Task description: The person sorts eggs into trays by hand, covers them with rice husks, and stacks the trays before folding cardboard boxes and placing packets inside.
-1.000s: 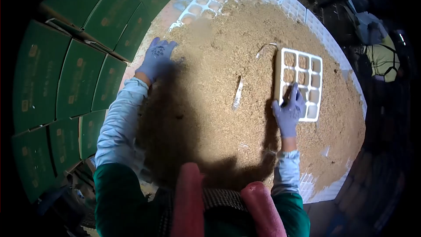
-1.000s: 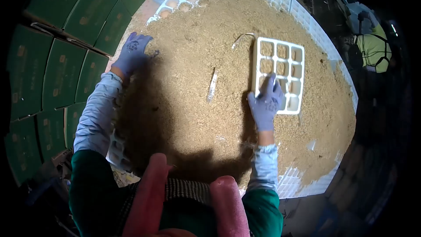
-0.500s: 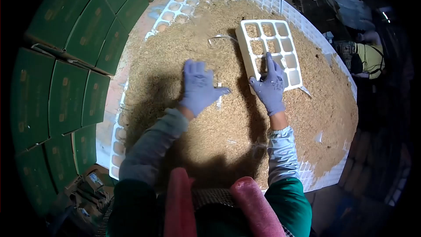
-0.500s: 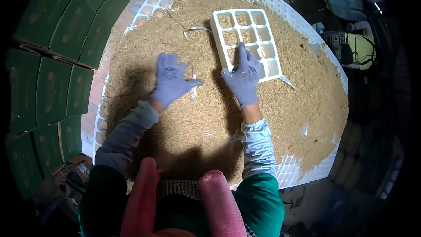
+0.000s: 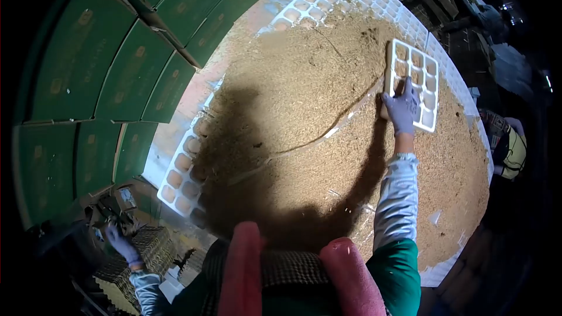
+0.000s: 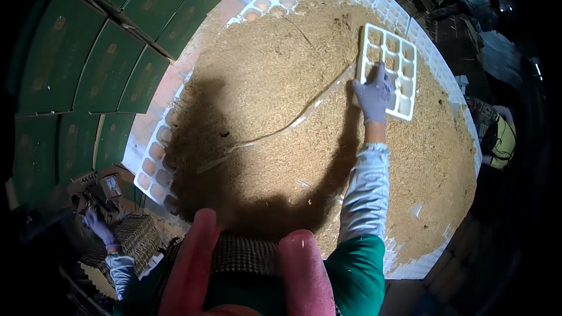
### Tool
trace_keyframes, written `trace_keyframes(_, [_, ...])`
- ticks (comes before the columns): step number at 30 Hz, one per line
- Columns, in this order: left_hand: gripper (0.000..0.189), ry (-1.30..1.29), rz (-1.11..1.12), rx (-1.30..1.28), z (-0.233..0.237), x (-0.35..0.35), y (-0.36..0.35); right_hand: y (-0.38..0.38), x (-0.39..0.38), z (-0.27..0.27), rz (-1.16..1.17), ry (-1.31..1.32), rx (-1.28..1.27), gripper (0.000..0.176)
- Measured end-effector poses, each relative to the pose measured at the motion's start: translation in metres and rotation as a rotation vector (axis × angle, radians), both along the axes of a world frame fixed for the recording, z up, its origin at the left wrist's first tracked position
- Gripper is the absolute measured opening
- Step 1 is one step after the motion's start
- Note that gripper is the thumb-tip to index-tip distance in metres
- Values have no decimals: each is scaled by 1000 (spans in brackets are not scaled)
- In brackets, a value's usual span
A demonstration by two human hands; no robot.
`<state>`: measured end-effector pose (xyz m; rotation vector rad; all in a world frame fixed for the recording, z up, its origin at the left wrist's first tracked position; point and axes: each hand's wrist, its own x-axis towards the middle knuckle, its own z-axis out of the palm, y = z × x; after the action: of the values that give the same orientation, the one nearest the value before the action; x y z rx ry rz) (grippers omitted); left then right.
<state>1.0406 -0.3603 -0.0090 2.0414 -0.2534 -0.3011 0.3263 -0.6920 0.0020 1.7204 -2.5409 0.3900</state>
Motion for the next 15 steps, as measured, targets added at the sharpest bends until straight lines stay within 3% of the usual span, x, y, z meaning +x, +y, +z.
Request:
trace_keyframes(1, [37, -187, -82, -32, 0, 35, 59, -19, 3, -4, 52, -36, 21, 89])
trace_keyframes(2, [35, -267, -8, 197, -16, 97, 145, -34, 8, -8, 105, -70, 43, 90])
trace_keyframes(3, [33, -419, 150, 890, 10, 83, 158, -42, 17, -8, 186, -108, 85, 88])
trace_keyframes(4, [30, -323, 230, 352, -57, 167, 250, -47, 25, -6, 258, -139, 124, 86])
trace_keyframes(5, [31, -286, 59, 332, -45, 127, 210, -52, 30, -20, 287, -102, 101, 80])
trace_keyframes(6, [32, -240, -111, 300, -4, 44, 126, -47, 47, -18, 284, -99, 90, 75])
trace_keyframes(9, [40, -108, -823, 132, 25, -130, -44, -28, 84, -5, 347, -100, 160, 76])
trace_keyframes(10, [57, 165, -1004, 192, 32, -181, -87, -17, 95, -5, 384, -81, 167, 77])
trace_keyframes(11, [74, 75, -1295, 105, 8, -220, -106, -3, 108, -4, 400, -114, 168, 78])
trace_keyframes(12, [90, 242, -1469, -121, 24, -278, -135, 8, 106, -24, 534, -103, 43, 85])
trace_keyframes(13, [91, -218, -1654, -53, 30, -316, -153, 24, 117, -17, 561, -99, 63, 84])
trace_keyframes(14, [88, -422, -1733, -20, 7, -347, -162, 40, 130, -9, 590, -96, 80, 84])
trace_keyframes(15, [60, -729, -1732, 131, -13, -365, -166, 44, 132, -10, 561, -98, 113, 83])
